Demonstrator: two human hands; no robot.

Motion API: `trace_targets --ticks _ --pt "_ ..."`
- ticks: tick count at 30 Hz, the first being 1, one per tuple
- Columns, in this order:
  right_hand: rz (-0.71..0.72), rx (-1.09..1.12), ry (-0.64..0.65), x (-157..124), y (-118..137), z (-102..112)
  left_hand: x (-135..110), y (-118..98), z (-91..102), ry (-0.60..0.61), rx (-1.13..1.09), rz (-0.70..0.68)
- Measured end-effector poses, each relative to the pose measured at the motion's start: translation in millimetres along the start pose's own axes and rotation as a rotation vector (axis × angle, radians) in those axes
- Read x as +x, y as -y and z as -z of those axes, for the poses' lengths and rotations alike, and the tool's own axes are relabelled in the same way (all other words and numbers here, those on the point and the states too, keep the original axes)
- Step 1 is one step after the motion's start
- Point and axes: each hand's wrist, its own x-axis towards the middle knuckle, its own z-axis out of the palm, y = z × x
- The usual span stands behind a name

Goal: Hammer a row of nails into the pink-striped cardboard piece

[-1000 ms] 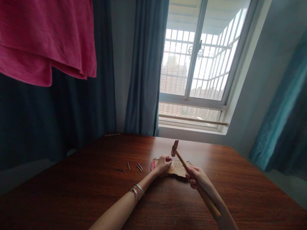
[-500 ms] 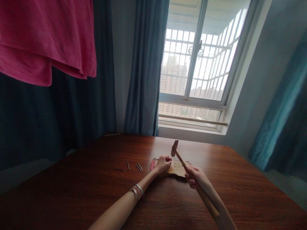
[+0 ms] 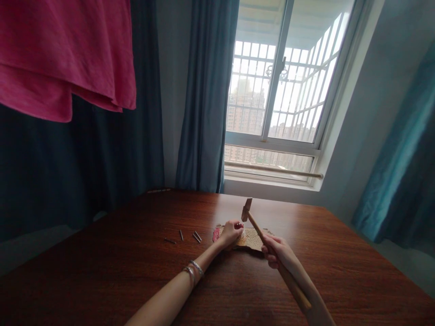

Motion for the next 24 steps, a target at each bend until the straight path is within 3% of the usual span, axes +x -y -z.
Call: trace_targets --ticks 24 --pt "-0.025 -0.018 0.005 1.3 -0.4 1.8 -1.9 -4.7 1.0 0.002 -0.018 0.019"
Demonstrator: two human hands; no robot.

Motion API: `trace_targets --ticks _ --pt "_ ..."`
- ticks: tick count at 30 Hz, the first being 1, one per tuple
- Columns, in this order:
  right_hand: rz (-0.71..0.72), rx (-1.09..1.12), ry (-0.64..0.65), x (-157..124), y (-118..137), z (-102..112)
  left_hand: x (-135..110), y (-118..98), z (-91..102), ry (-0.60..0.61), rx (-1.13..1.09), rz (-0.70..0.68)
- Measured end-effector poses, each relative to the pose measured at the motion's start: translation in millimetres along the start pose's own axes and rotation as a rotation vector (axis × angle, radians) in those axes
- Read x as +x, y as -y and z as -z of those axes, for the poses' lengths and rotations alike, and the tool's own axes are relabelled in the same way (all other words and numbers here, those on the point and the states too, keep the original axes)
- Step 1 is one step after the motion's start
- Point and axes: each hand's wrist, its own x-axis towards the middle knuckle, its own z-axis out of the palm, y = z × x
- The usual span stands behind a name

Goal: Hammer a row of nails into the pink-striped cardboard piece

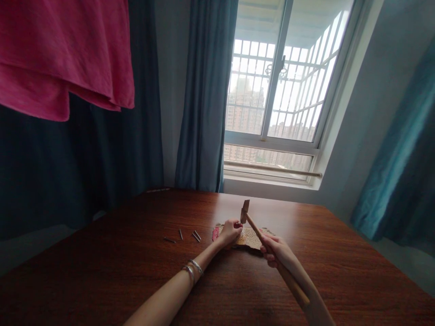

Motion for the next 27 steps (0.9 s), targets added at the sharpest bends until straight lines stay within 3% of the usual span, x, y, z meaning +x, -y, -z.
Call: trace_targets --ticks 13,18,27 --pt "-0.004 0.014 -0.026 2 -3 0 0 -2 0.3 -0.008 0.026 -0.005" --pt "0.076 0.030 -0.033 7 -4 10 1 1 -0.3 -0.020 0.025 -0.027" --pt "0.243 -0.233 -0.391 18 -11 42 5 12 -5.4 -0.024 -0.053 -0.066"
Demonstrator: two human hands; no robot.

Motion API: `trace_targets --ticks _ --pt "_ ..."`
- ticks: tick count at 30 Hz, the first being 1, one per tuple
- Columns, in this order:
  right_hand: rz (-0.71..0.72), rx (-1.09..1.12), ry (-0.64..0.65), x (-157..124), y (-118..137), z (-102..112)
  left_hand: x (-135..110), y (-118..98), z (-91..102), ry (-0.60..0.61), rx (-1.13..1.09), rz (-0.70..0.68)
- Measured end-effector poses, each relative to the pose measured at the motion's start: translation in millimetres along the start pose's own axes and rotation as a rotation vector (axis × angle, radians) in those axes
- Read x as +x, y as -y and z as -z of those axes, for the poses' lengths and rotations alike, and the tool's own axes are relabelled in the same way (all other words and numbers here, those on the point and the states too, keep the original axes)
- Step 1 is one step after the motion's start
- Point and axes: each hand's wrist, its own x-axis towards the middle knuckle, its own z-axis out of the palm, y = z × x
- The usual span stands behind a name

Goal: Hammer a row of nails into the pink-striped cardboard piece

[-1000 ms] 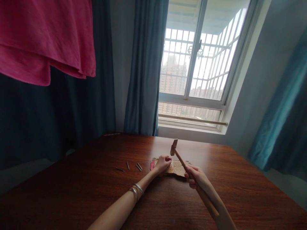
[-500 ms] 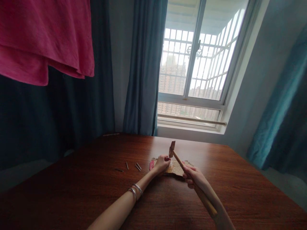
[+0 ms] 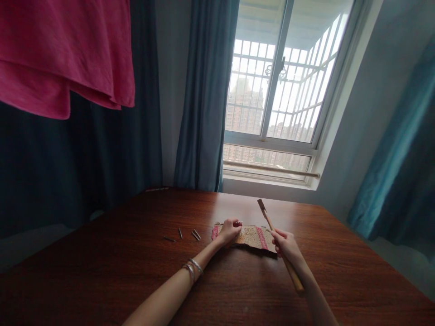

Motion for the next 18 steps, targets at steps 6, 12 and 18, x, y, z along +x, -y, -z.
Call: trace_targets --ticks 6,12,18 --pt "0.069 -0.232 -0.131 11 -19 12 0 -2 1.1 0.011 -0.019 0.019" --pt "0.091 -0.592 -0.190 10 -17 19 0 0 0.6 -0.001 -0.016 0.023" --pt "0.039 -0.772 -0.151 13 -20 26 2 4 -0.9 0.010 -0.025 0.046"
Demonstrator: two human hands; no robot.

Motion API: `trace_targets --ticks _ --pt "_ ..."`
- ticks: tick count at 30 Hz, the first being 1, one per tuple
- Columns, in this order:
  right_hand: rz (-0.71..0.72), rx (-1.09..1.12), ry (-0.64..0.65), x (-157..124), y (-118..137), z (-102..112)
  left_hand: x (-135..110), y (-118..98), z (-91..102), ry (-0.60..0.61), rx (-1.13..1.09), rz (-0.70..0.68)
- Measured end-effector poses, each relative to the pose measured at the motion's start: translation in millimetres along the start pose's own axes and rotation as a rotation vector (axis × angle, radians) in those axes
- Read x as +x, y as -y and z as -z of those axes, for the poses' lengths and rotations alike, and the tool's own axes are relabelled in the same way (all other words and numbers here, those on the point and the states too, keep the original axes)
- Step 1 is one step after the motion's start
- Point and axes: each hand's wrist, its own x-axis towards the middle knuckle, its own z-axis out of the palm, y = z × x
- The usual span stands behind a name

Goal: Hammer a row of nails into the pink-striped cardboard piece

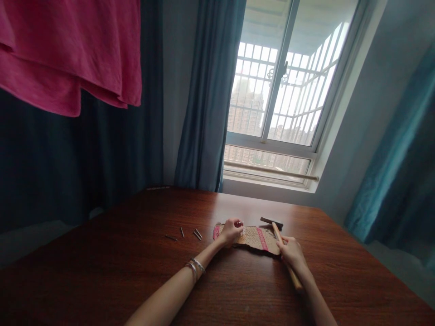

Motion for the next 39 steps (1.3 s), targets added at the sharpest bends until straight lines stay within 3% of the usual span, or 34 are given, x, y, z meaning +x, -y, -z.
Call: trace_targets --ticks 6,11,15,23,30,35,39 --pt "-0.003 -0.120 0.018 4 -7 -2 2 6 -1.1 -0.015 -0.111 -0.039" --pt "-0.002 -0.414 -0.033 -2 -7 -1 -1 1 2.5 -0.001 -0.130 -0.020" --pt "-0.019 -0.527 -0.027 -9 -1 1 -2 0 3.3 0.007 -0.134 -0.042" --pt "-0.034 -0.548 -0.002 -11 0 1 -6 -6 5.7 -0.018 -0.176 -0.045" --pt "-0.054 -0.555 0.028 -12 0 1 -6 -16 9.6 -0.196 -0.205 -0.050" --pt "-0.047 -0.564 0.014 -13 2 1 -2 -20 20.3 -0.239 -0.176 -0.061" --pt "-0.044 -0.556 0.020 -14 2 4 -9 -23 37.6 -0.205 -0.121 -0.070"
